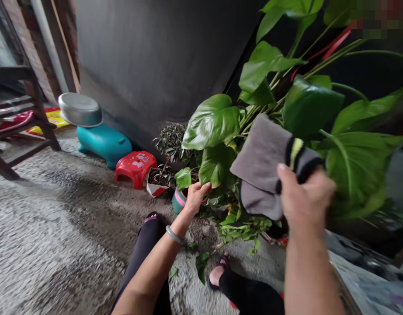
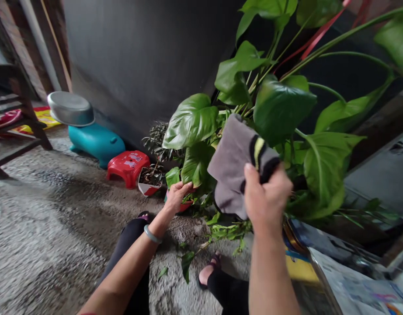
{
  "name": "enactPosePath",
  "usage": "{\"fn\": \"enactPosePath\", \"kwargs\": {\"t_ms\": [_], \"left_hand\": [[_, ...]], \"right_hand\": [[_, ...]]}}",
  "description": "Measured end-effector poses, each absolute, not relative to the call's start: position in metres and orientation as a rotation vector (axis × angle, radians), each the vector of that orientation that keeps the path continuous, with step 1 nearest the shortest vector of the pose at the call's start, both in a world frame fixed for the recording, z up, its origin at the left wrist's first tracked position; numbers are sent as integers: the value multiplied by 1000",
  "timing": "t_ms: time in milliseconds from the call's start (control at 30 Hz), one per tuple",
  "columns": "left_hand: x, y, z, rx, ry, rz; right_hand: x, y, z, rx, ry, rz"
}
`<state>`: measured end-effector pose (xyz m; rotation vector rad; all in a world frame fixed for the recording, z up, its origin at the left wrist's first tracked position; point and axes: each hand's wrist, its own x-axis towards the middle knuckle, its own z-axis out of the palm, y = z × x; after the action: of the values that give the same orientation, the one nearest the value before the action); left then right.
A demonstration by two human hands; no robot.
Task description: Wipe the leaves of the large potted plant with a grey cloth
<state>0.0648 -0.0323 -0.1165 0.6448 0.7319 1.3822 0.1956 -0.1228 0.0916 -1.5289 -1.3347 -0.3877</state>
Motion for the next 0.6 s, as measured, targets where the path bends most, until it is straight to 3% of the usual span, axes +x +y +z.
{"fn": "enactPosePath", "kwargs": {"t_ms": [233, 300, 467, 600], "left_hand": [[53, -26, -121, 654, 714, 1446], [49, -22, -122, 667, 694, 1451], [59, -24, -122, 682, 688, 1448], [61, -26, -125, 686, 702, 1448]], "right_hand": [[178, -133, 39, -1656, -1835, 297], [189, -145, 51, -1658, -1714, 270], [182, -120, 82, -1479, -1452, -259], [156, -106, 40, -1518, -1751, 29]]}}
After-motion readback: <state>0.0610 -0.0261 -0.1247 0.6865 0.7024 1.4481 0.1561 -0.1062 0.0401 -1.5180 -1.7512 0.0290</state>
